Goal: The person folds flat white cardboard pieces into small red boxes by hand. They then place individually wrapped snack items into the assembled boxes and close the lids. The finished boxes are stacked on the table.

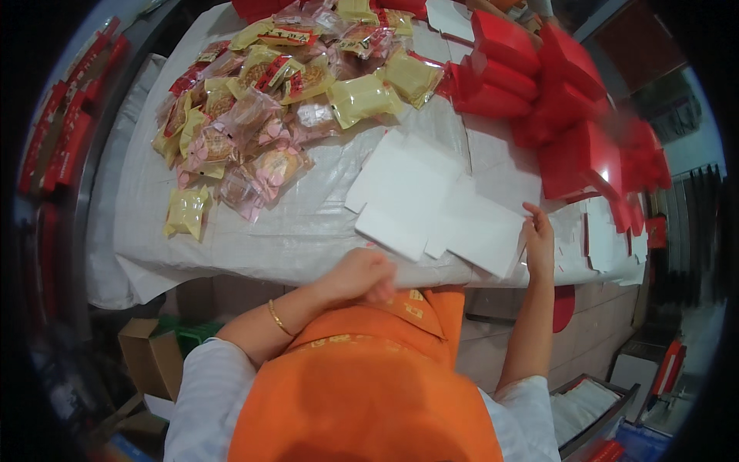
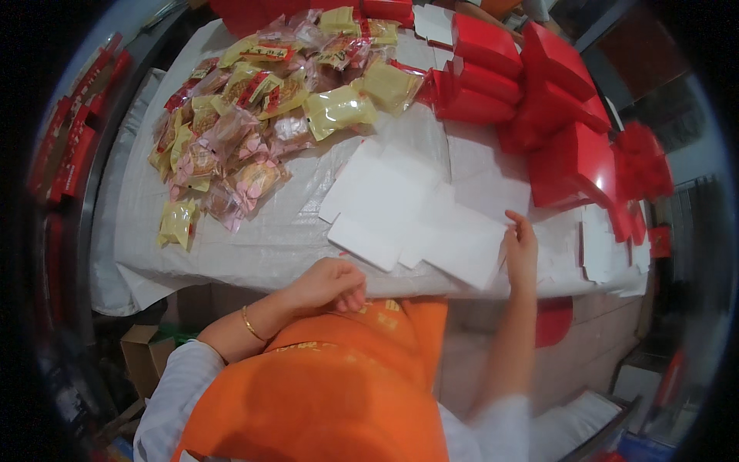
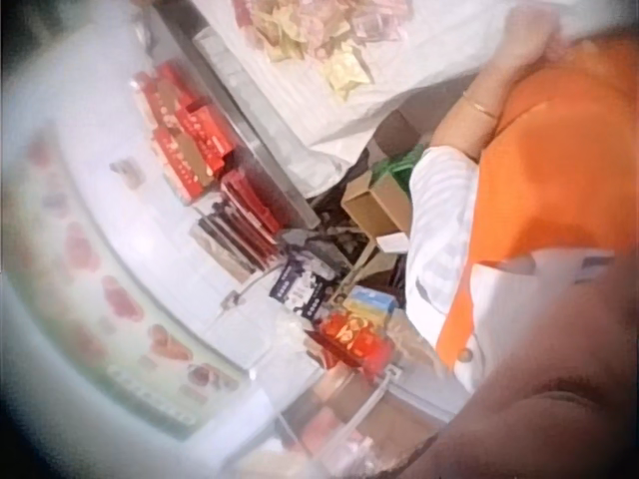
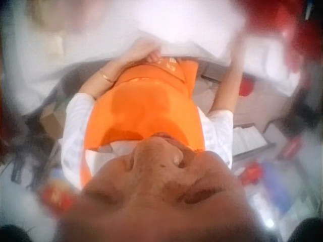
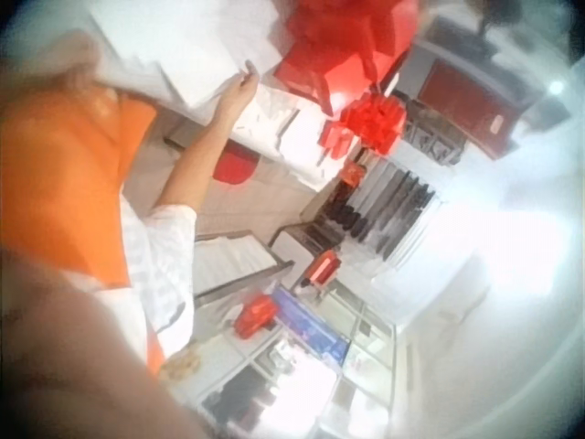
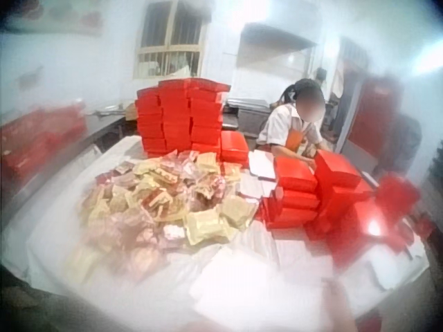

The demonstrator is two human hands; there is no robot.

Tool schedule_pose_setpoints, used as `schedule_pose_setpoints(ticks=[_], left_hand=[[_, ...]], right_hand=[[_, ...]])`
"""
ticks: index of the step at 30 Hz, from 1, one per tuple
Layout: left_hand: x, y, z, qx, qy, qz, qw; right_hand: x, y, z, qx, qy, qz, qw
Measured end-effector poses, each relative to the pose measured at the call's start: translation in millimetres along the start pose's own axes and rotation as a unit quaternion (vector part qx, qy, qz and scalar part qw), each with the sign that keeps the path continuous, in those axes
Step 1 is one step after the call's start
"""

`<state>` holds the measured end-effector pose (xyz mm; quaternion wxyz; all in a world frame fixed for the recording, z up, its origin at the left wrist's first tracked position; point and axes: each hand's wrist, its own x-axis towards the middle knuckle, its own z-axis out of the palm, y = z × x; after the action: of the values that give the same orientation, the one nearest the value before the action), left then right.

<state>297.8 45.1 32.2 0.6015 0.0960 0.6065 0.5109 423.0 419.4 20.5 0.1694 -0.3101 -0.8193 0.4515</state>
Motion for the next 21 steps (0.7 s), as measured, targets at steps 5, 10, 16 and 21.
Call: schedule_pose_setpoints(ticks=[5,10,16,21], left_hand=[[-15.7,-11.2,-25.3,0.167,0.275,0.209,0.924],[15.2,-12.9,-53.1,0.247,0.447,0.364,0.779],[53.7,26.5,-67.8,0.204,0.43,0.267,0.838],[74.8,54.9,-81.1,0.348,0.433,0.174,0.813]], right_hand=[[52.7,-16.2,15.0,-0.134,-0.009,-0.107,0.985],[32.1,-74.2,73.7,-0.293,0.157,-0.348,0.877],[-52.0,-108.5,168.7,-0.113,-0.122,-0.305,0.938],[-47.9,-121.8,169.3,-0.142,-0.187,-0.25,0.94]])
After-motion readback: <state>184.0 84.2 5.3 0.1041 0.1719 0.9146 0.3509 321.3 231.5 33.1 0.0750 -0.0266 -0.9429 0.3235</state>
